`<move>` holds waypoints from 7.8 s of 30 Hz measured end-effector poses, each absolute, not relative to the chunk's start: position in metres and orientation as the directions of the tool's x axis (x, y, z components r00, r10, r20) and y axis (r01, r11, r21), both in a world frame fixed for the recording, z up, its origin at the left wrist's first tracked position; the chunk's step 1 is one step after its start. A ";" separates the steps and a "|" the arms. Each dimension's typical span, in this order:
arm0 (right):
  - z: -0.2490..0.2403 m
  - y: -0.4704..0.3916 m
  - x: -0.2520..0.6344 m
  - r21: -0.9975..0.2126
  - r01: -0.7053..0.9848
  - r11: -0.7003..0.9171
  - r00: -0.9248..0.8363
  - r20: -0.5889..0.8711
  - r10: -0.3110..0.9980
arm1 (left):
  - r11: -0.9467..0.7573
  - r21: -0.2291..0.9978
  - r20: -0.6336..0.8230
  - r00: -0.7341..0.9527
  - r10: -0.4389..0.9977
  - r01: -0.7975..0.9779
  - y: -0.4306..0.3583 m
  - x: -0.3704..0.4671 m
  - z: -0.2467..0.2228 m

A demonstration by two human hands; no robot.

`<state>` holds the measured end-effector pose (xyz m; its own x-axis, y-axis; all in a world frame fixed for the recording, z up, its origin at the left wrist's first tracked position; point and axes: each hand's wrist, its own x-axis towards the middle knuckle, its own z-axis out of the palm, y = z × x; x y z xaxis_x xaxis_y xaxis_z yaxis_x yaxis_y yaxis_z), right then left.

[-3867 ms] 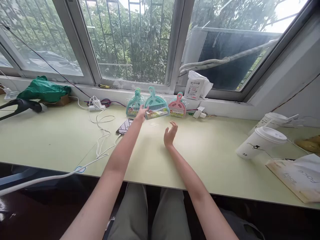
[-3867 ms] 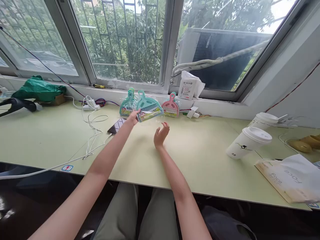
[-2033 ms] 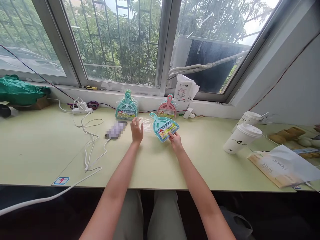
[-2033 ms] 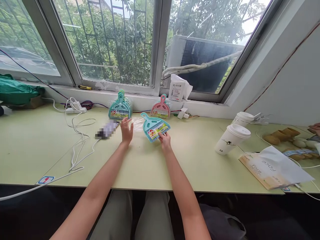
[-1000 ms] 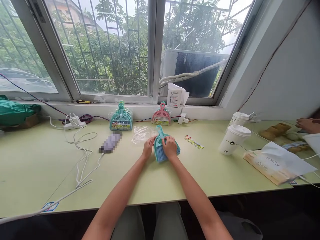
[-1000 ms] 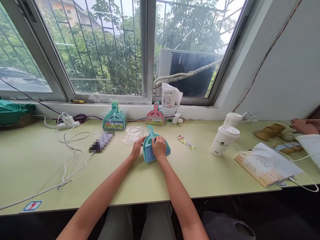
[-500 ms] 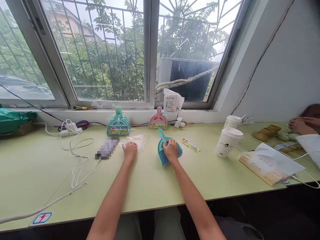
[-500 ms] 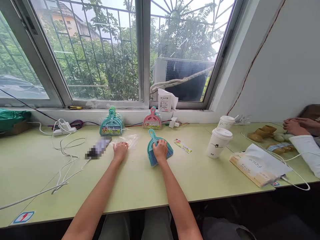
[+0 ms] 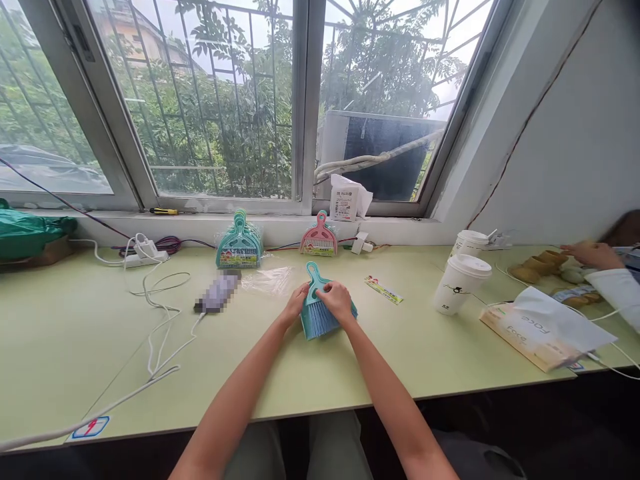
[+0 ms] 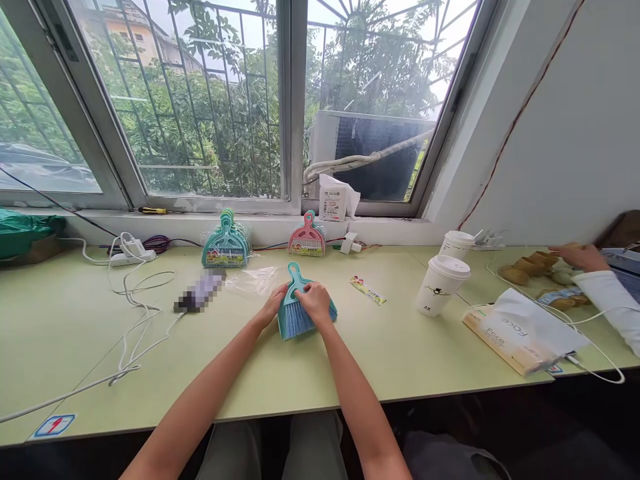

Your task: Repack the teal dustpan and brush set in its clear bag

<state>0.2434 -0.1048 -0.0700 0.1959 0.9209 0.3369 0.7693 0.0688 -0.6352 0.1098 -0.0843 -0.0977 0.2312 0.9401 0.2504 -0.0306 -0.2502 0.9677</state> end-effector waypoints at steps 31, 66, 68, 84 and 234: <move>-0.071 -0.098 0.325 -0.230 0.899 -0.372 0.413 0.165 0.896 | -0.323 0.641 0.362 0.097 0.927 0.696 -0.059 0.053 -0.109; -0.067 -0.107 0.265 -0.400 0.913 0.079 -0.006 0.182 0.983 | -0.663 0.075 0.531 0.533 0.659 0.745 -0.089 0.077 -0.090; -0.069 -0.106 0.261 -0.417 0.901 0.120 -0.046 0.184 0.982 | -0.682 -0.057 0.455 0.627 0.632 0.729 -0.089 0.077 -0.090; -0.078 -0.101 0.258 -0.501 0.858 0.111 -0.017 0.188 0.982 | -0.632 0.225 0.554 0.436 0.709 0.742 -0.089 0.090 -0.094; -0.074 -0.100 0.258 -0.961 -0.207 0.186 0.298 0.119 0.947 | -0.103 0.936 0.039 -0.190 0.981 -0.336 -0.063 0.035 -0.088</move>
<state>0.2581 -0.0998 -0.0741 0.2979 0.9472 0.1188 -0.2072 0.1857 -0.9605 0.0351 -0.0629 -0.0875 -0.1897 0.9810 0.0394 -0.3355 -0.1025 0.9364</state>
